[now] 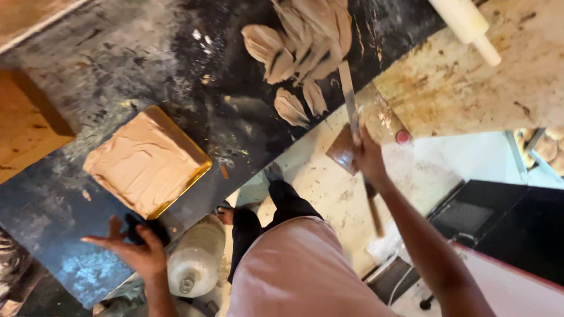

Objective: The person spreads a beige dough-like substance onto a square cake base using a metal spatula. They repeatedly scoop dough from a pile on the table and smooth it over the cake's surface, occasionally scraping excess back into the pile.

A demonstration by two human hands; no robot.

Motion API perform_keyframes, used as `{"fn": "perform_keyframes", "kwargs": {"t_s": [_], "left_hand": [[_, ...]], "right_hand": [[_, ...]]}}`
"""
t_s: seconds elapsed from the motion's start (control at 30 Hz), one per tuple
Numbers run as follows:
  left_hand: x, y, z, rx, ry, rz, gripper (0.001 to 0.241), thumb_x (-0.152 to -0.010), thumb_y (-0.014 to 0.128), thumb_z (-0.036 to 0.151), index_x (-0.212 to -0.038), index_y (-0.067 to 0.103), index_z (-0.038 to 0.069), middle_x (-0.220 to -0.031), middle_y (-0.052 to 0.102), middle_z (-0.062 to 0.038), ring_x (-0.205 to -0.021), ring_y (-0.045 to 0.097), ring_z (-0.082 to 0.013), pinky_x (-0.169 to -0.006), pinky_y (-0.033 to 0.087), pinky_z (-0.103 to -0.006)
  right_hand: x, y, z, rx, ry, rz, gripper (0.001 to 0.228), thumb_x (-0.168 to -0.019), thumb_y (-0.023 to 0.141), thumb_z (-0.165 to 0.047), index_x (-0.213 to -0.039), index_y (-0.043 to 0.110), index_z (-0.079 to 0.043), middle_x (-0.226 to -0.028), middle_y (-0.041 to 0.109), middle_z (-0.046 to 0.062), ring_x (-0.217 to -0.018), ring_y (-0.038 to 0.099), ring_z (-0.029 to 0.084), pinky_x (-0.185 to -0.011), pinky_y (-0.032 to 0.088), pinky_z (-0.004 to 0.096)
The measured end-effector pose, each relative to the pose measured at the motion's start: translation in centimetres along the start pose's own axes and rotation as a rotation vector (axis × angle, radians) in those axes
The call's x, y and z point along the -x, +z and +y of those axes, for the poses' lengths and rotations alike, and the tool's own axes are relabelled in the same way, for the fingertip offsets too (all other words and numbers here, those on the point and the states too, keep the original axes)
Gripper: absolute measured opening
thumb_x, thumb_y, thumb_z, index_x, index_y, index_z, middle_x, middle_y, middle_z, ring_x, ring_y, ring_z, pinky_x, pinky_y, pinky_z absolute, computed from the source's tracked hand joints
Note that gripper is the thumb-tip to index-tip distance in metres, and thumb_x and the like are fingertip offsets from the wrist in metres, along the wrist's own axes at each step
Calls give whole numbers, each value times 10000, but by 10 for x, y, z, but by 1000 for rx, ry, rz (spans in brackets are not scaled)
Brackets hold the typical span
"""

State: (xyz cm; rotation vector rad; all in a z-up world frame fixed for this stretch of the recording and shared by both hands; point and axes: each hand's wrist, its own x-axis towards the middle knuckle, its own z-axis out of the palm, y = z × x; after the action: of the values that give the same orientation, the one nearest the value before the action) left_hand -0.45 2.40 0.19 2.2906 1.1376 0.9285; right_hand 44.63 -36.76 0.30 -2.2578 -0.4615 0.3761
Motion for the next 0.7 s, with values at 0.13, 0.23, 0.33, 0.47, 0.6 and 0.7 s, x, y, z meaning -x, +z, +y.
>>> {"fn": "perform_keyframes", "kwargs": {"t_s": [0.13,0.23,0.33,0.47,0.6,0.7], "left_hand": [[-1,8,-11,-106,-102,45,831,-1240,512,338,-1643,-138,12,-1515,550,-291,-1253,582,-370,-1094,507,-444],[-14,20,-18,-181,-102,59,815,-1226,466,397,-1669,-98,11,-1451,587,-260,-1137,584,-361,-1084,466,-455],[-12,22,-17,-185,-189,27,807,-1239,439,449,-1677,-55,-16,-1419,612,-233,-1073,568,-379,-1022,399,-475],[-9,18,-10,-251,-176,28,786,-1256,446,441,-1652,-35,-38,-1509,573,-232,-1297,556,-425,-1172,298,-539],[-7,18,-13,-236,-199,19,776,-1263,462,430,-1657,4,-57,-1535,530,-254,-1330,521,-441,-1225,283,-570],[-10,23,-13,-279,-195,12,750,-1248,463,398,-1654,35,-66,-1549,525,-241,-1347,498,-446,-1232,274,-580]], "right_hand": [[-42,23,28,125,-97,82,420,-968,602,-14,-1385,575,-52,-830,702,146,-680,657,253,-608,546,400],[-24,93,7,255,-58,25,591,-939,536,17,-1525,501,-56,-810,665,254,-616,631,319,-584,513,451],[28,131,-21,118,-224,-37,637,-934,548,-18,-1560,451,-83,-887,692,254,-659,645,353,-619,531,439],[22,102,-50,-263,205,-337,722,-875,531,-30,-1574,418,-172,-659,620,177,-448,525,198,-419,476,372],[-49,52,-38,28,260,-171,612,-938,519,-118,-1540,471,-216,-661,672,163,-481,609,198,-456,529,364],[-95,46,-17,163,19,-25,527,-969,529,-99,-1492,536,-162,-866,721,251,-672,720,327,-626,586,434]]}}
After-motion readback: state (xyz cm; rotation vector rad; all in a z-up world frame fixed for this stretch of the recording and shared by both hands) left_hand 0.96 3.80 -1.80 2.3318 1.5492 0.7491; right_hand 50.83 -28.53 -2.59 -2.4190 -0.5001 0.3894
